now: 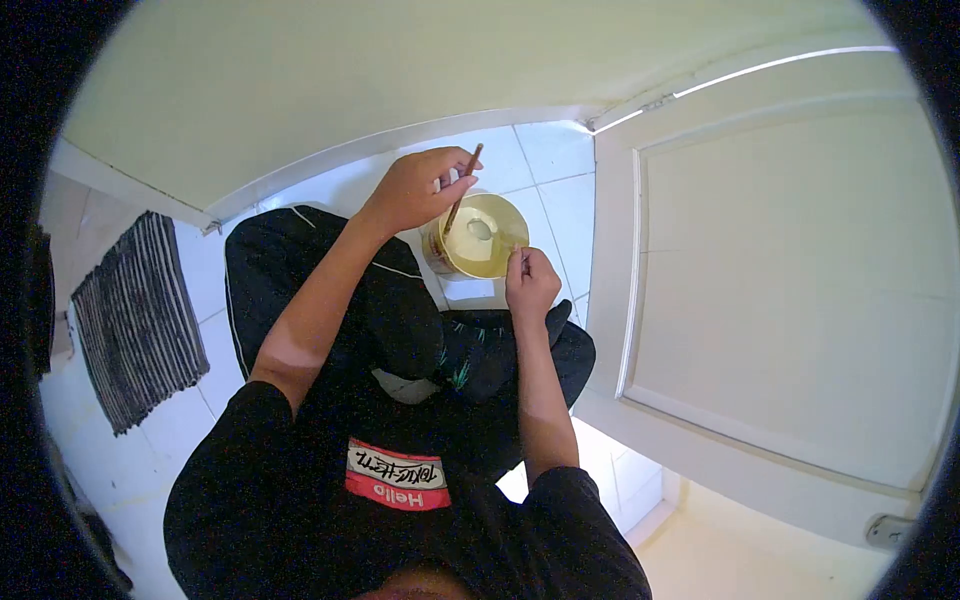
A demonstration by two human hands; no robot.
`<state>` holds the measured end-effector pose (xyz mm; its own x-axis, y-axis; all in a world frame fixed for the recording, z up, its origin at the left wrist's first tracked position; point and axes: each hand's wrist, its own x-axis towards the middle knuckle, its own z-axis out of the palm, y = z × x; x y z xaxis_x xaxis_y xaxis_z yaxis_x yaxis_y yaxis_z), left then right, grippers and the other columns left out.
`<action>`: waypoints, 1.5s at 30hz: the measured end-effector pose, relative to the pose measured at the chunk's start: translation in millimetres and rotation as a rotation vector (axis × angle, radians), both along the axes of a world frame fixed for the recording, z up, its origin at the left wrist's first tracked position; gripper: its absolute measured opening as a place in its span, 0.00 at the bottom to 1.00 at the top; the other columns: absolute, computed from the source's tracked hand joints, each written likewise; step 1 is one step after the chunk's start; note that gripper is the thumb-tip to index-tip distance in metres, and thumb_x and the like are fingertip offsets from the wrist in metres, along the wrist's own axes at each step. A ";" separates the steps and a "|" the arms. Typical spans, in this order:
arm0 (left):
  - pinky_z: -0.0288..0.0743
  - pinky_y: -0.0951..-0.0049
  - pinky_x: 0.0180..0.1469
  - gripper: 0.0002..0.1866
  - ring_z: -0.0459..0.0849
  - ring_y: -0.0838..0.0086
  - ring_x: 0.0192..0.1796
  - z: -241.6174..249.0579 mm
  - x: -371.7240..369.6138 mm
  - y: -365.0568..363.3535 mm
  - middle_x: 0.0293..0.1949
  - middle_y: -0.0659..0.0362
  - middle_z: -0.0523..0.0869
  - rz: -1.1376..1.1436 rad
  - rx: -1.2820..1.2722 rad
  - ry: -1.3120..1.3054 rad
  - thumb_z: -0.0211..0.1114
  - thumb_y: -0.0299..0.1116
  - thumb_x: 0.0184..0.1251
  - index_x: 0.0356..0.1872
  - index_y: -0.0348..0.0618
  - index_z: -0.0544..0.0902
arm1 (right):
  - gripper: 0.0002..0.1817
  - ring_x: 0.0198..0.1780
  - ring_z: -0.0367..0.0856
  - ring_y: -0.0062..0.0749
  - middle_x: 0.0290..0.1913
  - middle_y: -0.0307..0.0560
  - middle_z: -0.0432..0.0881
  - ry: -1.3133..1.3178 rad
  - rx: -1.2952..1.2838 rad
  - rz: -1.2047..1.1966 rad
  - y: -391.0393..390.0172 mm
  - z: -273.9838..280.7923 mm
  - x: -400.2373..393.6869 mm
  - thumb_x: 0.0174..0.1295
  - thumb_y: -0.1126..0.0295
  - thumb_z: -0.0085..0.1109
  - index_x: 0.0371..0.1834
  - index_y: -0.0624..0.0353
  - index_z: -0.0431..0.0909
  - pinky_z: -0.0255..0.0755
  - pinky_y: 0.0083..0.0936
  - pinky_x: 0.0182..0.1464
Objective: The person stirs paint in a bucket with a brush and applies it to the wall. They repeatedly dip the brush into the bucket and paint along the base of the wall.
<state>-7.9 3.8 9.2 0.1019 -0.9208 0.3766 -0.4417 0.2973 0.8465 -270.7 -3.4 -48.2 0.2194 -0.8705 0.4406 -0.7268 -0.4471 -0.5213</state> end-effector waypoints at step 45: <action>0.86 0.71 0.46 0.07 0.88 0.72 0.41 35.2 -79.5 78.7 0.38 0.50 0.88 0.292 -0.015 0.165 0.65 0.25 0.71 0.42 0.30 0.80 | 0.10 0.26 0.81 0.48 0.24 0.50 0.81 -0.224 0.024 0.045 -2.8 -2.6 -10.6 0.62 0.66 0.63 0.25 0.57 0.78 0.73 0.40 0.29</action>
<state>-87.4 82.5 44.4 0.4210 -0.8382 0.3468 -0.3674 0.1919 0.9100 -281.3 -6.2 -50.9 0.1573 -0.8727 0.4621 -0.5717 -0.4621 -0.6780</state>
